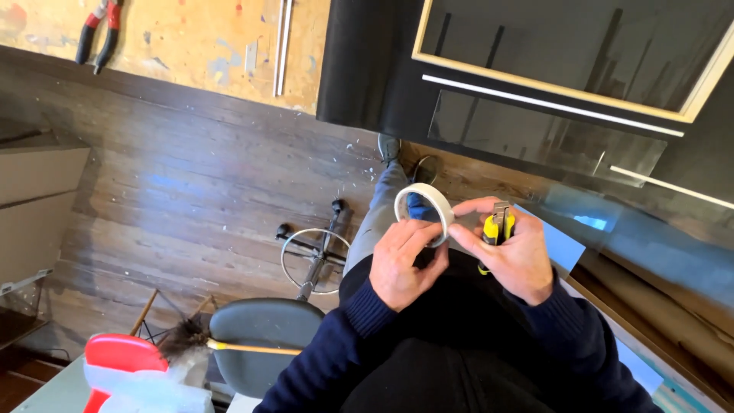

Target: Measuring and cutting a plastic or foam spacer for an art frame using a utility knife and tape measure.

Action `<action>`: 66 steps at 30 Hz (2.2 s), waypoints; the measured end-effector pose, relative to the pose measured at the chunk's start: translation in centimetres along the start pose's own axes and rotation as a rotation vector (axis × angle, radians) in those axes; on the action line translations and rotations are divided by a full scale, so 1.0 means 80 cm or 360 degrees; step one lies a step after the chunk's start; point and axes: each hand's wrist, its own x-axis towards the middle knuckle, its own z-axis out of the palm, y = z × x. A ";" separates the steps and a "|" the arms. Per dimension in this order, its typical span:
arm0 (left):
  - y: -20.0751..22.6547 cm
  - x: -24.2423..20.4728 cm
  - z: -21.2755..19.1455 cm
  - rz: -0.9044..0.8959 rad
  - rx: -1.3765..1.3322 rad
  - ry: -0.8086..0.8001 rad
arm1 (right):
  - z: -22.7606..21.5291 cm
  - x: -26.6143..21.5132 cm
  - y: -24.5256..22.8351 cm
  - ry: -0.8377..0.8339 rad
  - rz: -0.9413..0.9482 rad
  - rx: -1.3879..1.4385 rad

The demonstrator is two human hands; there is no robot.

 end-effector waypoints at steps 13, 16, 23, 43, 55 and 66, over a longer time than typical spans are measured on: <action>-0.059 0.020 0.002 -0.0581 -0.0409 -0.0074 | 0.007 0.076 0.043 -0.0277 0.0344 0.0194; -0.088 0.031 0.019 -0.0773 -0.0516 -0.0074 | 0.013 0.100 0.035 -0.0239 0.0371 0.0103; -0.113 0.051 0.072 -0.0978 -0.0745 -0.0026 | 0.004 0.136 0.035 0.0010 -0.0186 -0.0501; -0.097 0.064 0.124 -0.1275 -0.1097 0.0235 | -0.024 0.176 0.067 -0.0011 -0.0490 -0.0784; -0.117 0.042 0.124 -0.1368 -0.0985 0.0336 | 0.000 0.170 0.065 -0.0016 -0.0552 -0.0731; -0.132 0.053 0.124 -0.1311 -0.0722 0.0368 | 0.016 0.184 0.059 0.0037 -0.0242 -0.0700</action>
